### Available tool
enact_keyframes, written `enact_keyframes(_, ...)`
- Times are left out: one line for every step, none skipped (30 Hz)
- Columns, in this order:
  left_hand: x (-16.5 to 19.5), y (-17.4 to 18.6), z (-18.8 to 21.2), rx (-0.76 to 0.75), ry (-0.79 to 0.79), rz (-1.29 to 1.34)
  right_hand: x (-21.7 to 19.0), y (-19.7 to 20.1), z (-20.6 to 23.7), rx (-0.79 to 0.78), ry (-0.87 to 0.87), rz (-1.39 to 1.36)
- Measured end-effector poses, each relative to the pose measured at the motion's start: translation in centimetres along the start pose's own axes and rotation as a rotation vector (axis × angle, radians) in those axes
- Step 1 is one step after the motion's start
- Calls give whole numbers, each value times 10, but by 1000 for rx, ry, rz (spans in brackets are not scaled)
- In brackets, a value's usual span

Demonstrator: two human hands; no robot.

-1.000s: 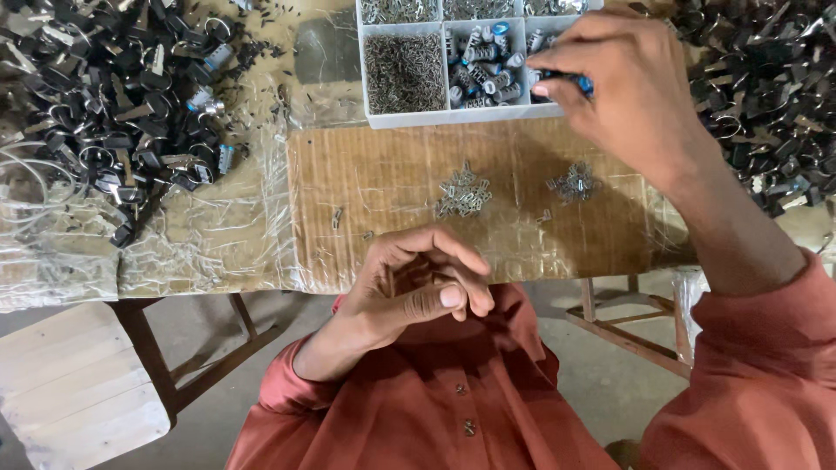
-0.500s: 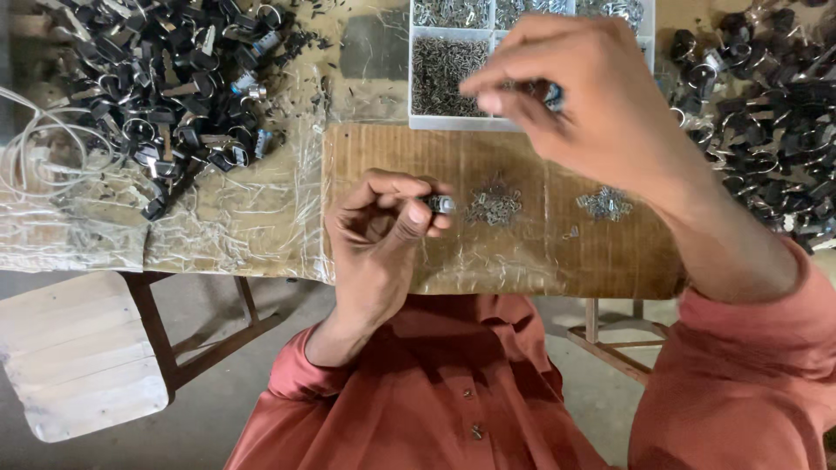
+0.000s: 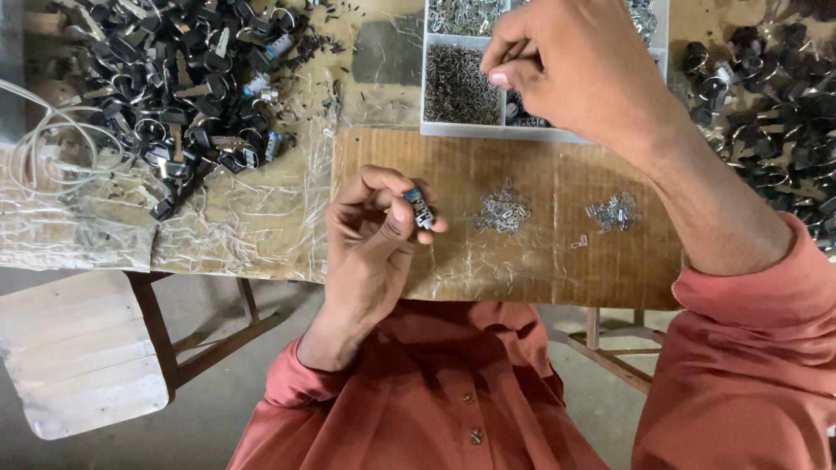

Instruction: The person assembles small cylindrical key components by inserting metal pins into a blue-capped cylinder and securing them with a metal ring. They repeat this process for multiple units, placing finished assemblies into a compartmentalized tray on the table.

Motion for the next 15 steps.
enact_keyframes(-2, -2, -3, -13, 1, -1, -1, 0, -1, -26, -28, 34)
enact_keyframes(-3, -3, -6, -24, 1, -2, -2, 1, -2, -52, -55, 68)
enact_keyframes(-3, -5, -8, -32, -2, -4, -4, 1, -3, -81, -79, 100)
enact_keyframes(-4, -7, -11, -43, 1, 6, -4, 3, -4, -100, -122, 38)
enact_keyframes(-4, -9, -14, -52, 4, 16, -5, 5, -4, -121, -165, -25)
enact_keyframes(-4, -11, -16, -58, 5, 26, -6, 6, -4, -146, -206, -91)
enact_keyframes(-3, -11, -18, -58, 12, 19, -14, 11, -5, -136, -136, -177)
enact_keyframes(-3, -11, -20, -55, 18, 12, -22, 16, -5, -128, -64, -265)
enact_keyframes(-3, -10, -21, -49, 24, 3, -30, 20, -5, -122, 8, -358)
enact_keyframes(-1, -11, -23, -65, -13, -16, -35, 22, -5, -116, 7, -441)
enact_keyframes(0, -12, -25, -81, -50, -36, -40, 25, -4, -111, 6, -524)
enact_keyframes(0, -12, -27, -97, -84, -56, -46, 26, -2, -106, 2, -608)
enact_keyframes(0, -11, -27, -100, -99, -74, -54, 27, -1, -110, 31, -564)
enact_keyframes(0, -11, -26, -105, -112, -91, -62, 28, 1, -112, 59, -518)
enact_keyframes(0, -10, -26, -103, -119, -107, -70, 29, 3, -115, 83, -473)
Point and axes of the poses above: each hand's wrist, its own z-axis away from the middle knuckle, its own y-axis out of the back of the hand, x = y × z, the point moved 6 cm from there along -z, towards the middle knuckle, and after that the axes turned 5 degrees about -x, right-handed, at the moved point
